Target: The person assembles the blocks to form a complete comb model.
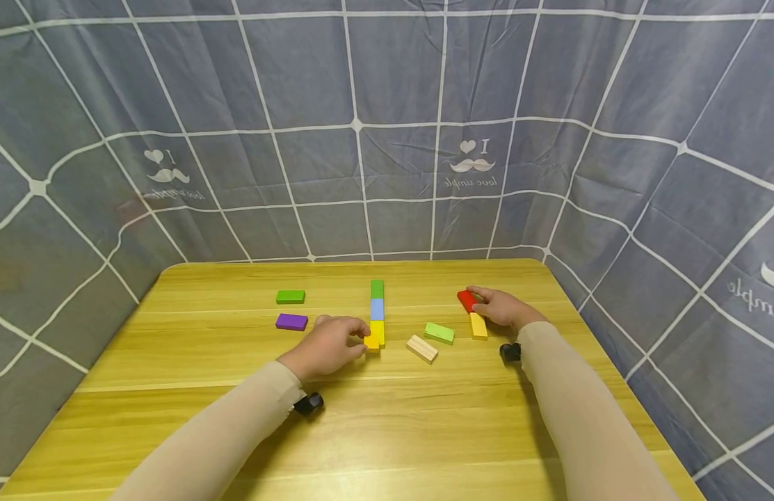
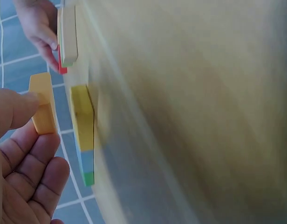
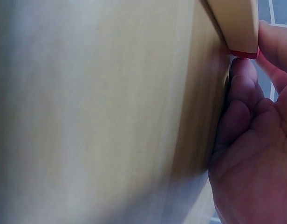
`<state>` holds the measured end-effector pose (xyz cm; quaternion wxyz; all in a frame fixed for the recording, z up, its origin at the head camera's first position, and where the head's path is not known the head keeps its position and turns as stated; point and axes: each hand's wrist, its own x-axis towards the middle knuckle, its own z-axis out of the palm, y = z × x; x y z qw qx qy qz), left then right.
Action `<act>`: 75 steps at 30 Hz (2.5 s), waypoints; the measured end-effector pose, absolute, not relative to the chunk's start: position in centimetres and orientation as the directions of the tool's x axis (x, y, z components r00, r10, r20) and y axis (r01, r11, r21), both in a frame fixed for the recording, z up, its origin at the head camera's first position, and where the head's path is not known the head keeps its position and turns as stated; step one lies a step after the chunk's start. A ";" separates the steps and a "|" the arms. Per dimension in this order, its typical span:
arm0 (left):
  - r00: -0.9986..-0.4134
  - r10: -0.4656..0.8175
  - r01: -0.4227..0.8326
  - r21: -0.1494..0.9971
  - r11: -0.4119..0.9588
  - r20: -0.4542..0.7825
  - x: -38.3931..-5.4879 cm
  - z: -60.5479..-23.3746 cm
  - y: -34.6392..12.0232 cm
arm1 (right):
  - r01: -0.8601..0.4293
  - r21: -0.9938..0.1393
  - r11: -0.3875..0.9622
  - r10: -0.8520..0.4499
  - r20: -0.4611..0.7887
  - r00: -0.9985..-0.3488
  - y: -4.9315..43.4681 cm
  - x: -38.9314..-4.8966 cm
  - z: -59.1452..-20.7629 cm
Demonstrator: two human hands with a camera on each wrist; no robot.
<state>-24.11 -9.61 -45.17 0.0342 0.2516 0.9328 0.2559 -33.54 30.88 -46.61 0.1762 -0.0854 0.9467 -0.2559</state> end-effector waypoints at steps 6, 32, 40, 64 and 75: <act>-0.861 0.506 0.460 0.490 0.741 0.043 -23.4 -45.6 -9.0 | -0.072 -0.529 0.846 -0.259 -0.288 -0.922 30.9 -33.6 -46.8; -0.851 0.525 0.484 0.427 0.764 0.023 -23.2 -46.7 -8.3 | -0.088 -0.525 0.846 -0.274 -0.287 -0.918 31.1 -33.5 -46.7; -0.862 0.506 0.464 0.443 0.767 0.025 -23.2 -46.6 -8.2 | -0.099 -0.539 0.837 -0.287 -0.278 -0.917 31.1 -33.5 -46.6; -0.881 0.472 0.438 0.427 0.791 0.030 -23.5 -46.8 -7.9 | -0.082 -0.542 0.836 -0.273 -0.282 -0.920 30.8 -33.3 -46.4; -0.884 0.466 0.433 0.425 0.795 0.028 -23.6 -46.9 -7.8 | -0.076 -0.528 0.846 -0.261 -0.287 -0.922 30.7 -33.3 -46.4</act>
